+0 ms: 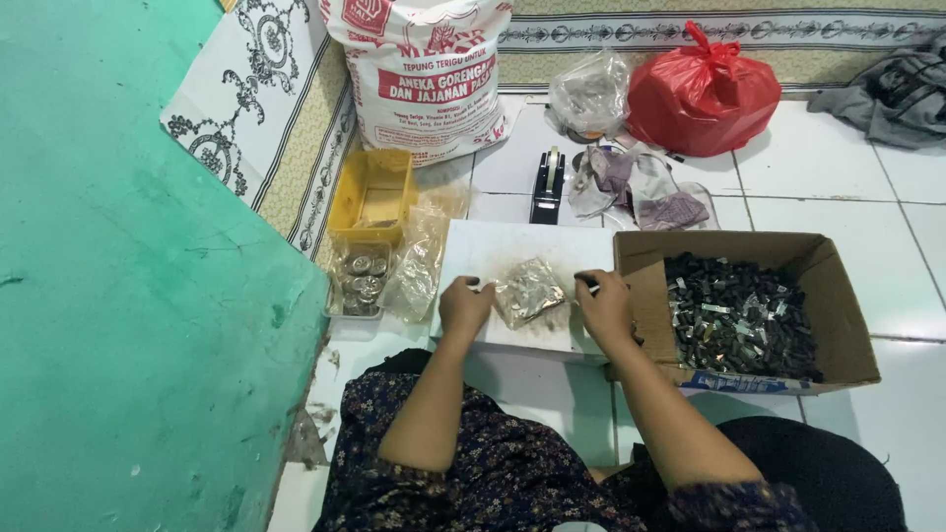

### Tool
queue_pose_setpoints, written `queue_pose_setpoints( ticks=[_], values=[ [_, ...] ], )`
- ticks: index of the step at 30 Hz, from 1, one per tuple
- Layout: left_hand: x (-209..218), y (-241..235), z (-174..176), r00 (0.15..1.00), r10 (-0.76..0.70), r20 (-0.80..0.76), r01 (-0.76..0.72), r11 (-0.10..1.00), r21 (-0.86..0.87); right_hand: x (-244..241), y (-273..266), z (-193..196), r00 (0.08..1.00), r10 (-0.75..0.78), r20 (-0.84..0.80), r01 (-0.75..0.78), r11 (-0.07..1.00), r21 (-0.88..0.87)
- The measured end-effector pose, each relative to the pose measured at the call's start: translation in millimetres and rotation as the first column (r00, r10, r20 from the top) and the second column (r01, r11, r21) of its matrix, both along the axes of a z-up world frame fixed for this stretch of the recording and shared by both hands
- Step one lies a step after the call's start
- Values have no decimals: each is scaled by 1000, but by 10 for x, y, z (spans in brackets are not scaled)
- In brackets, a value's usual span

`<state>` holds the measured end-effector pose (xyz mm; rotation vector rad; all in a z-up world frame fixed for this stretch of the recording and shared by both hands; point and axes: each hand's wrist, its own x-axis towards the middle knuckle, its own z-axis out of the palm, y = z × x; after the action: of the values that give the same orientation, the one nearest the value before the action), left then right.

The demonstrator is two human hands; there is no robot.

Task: The person sits on the floor and sorts small metallic components from a cardboard box onto a white board. They handle the items one by one, separating them into piles.

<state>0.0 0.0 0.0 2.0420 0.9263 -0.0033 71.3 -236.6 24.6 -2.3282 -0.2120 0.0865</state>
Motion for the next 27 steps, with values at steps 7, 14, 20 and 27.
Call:
queue_pose_setpoints(
  ticks=[7, 14, 20, 27],
  values=[
    [-130, -331, 279, 998, 68, 13, -67, 997, -38, -27, 534, 246, 976, -3, -216, -42, 978, -202],
    [68, -197, -169, 966, 84, 246, -45, 987, -157, -26, 306, 341, 775, 172, -608, 174, 867, 467],
    [86, -351, -171, 953, 221, 208, 95, 434, -896, -118, 155, 467, 668, 266, -695, 304, 756, 580],
    [-235, -462, 721, 970, 62, 236, 194, 387, -902, -140, 153, 653, 783, 170, -598, 236, 808, 540]
  ],
)
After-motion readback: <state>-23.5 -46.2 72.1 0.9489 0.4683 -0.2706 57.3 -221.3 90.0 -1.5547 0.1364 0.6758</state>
